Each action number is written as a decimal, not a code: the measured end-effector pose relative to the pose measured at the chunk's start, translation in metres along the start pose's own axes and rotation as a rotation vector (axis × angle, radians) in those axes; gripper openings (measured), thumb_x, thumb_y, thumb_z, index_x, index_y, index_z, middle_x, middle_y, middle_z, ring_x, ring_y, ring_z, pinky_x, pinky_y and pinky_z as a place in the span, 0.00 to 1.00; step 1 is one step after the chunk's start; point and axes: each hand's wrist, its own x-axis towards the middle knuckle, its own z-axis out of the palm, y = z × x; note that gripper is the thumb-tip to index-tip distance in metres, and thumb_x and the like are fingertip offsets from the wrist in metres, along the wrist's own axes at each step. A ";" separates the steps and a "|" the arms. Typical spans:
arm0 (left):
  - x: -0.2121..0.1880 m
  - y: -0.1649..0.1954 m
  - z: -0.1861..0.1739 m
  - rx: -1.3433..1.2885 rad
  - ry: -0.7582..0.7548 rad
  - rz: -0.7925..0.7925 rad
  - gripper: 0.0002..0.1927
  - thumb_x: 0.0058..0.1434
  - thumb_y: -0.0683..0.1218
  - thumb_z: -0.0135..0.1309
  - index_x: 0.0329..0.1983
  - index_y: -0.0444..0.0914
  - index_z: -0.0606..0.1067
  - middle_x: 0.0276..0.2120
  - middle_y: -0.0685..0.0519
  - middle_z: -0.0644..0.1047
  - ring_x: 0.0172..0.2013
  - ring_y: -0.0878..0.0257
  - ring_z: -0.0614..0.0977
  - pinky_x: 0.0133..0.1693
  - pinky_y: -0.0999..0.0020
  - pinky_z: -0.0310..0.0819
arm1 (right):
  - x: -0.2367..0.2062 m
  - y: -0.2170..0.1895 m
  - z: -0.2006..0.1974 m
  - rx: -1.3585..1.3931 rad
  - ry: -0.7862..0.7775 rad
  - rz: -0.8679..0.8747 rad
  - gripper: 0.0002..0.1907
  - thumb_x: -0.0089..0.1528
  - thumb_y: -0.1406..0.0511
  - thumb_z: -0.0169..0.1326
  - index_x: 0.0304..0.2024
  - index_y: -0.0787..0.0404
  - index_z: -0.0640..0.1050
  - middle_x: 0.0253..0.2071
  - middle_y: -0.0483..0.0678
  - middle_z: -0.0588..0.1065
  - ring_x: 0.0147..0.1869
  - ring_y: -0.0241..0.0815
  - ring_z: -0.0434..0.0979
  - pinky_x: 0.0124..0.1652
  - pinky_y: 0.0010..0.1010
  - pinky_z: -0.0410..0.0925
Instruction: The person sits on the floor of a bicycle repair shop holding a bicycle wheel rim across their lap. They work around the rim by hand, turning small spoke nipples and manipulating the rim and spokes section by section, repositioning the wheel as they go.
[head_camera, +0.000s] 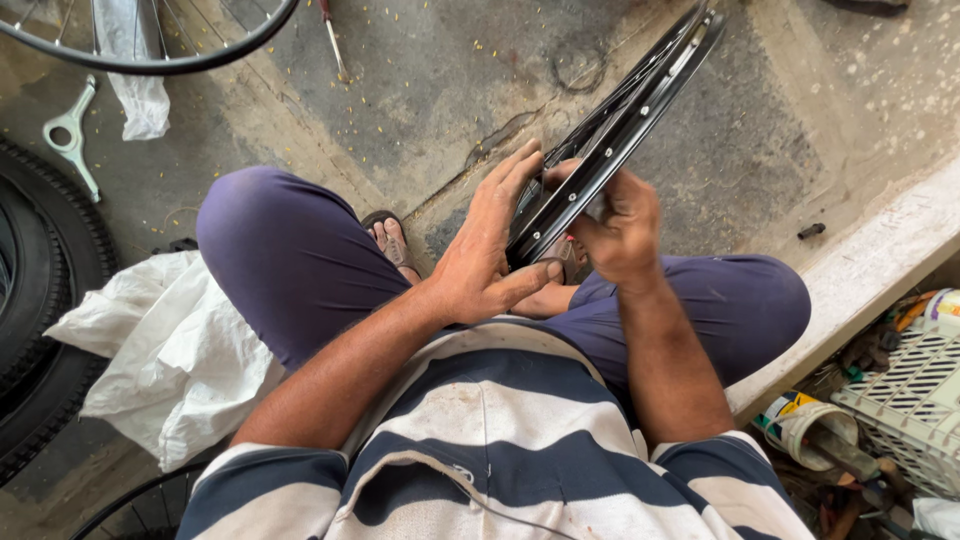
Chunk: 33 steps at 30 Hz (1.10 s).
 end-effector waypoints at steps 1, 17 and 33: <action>0.000 0.000 0.001 -0.005 -0.008 -0.006 0.51 0.62 0.53 0.61 0.80 0.33 0.48 0.79 0.37 0.51 0.80 0.41 0.53 0.79 0.49 0.47 | 0.001 0.000 0.006 -0.281 0.122 -0.102 0.19 0.62 0.64 0.67 0.50 0.67 0.76 0.45 0.47 0.79 0.48 0.35 0.82 0.45 0.26 0.76; 0.090 0.005 -0.004 -0.151 -0.166 0.006 0.51 0.59 0.47 0.62 0.80 0.35 0.47 0.73 0.35 0.64 0.74 0.44 0.67 0.72 0.57 0.62 | -0.022 0.070 0.001 0.735 0.167 0.057 0.06 0.73 0.73 0.59 0.51 0.71 0.76 0.38 0.44 0.76 0.41 0.29 0.75 0.42 0.17 0.70; 0.012 0.008 -0.006 -0.014 -0.013 0.011 0.51 0.55 0.38 0.58 0.79 0.34 0.48 0.77 0.38 0.55 0.79 0.45 0.55 0.78 0.54 0.48 | -0.004 0.038 0.008 0.778 0.182 0.095 0.07 0.73 0.71 0.51 0.48 0.72 0.79 0.45 0.54 0.79 0.49 0.39 0.81 0.52 0.25 0.75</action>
